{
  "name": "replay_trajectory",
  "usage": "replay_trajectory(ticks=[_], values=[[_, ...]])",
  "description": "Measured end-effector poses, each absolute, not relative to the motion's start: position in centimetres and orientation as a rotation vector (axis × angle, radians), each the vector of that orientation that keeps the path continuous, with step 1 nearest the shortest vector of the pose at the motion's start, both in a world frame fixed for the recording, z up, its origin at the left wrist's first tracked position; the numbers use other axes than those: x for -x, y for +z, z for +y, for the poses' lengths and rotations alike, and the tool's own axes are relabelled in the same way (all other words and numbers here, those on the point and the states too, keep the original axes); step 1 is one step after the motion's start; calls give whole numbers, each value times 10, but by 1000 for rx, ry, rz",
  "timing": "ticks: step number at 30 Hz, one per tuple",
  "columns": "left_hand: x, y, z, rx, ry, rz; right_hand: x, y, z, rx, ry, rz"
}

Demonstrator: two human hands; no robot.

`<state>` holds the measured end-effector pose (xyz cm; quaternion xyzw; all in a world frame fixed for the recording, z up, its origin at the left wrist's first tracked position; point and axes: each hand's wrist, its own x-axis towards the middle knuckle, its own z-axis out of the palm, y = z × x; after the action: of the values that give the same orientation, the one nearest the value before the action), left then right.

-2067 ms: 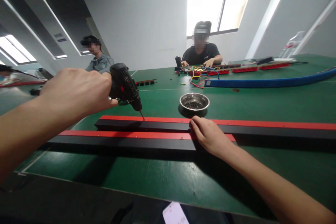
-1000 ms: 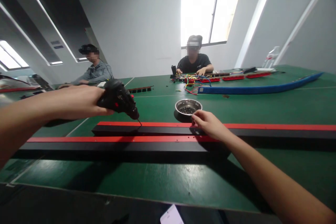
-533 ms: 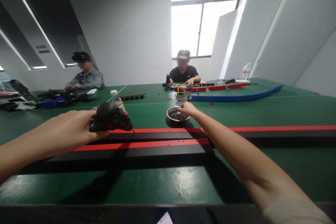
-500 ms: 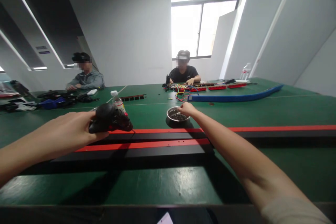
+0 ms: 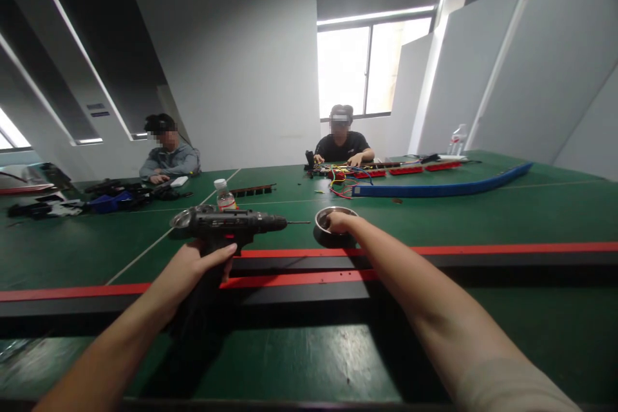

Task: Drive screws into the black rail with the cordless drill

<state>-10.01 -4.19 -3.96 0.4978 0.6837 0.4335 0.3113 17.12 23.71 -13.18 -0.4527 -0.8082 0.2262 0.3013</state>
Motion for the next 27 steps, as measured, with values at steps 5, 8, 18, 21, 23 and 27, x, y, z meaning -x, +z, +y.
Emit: replay_trajectory(ticks=[5,8,18,21,23,27], values=[[86,-73,-26,-960,1255,1463,-170,-123,245,1541,600,-2309],[84,-89,-21,-880,1254,1329,-171,-118,244,1578,579,-2319],[83,-113,-22,-832,1297,1158,-211,-108,153,1089,1063,-1853],[82,-111,-24,-834,1299,1166,-224,-110,117,1037,1177,-1696],[81,-110,-26,-833,1271,1197,-227,-115,103,1033,1240,-1622],[82,-113,-31,-833,1216,1257,-226,-130,93,969,1262,-1559]])
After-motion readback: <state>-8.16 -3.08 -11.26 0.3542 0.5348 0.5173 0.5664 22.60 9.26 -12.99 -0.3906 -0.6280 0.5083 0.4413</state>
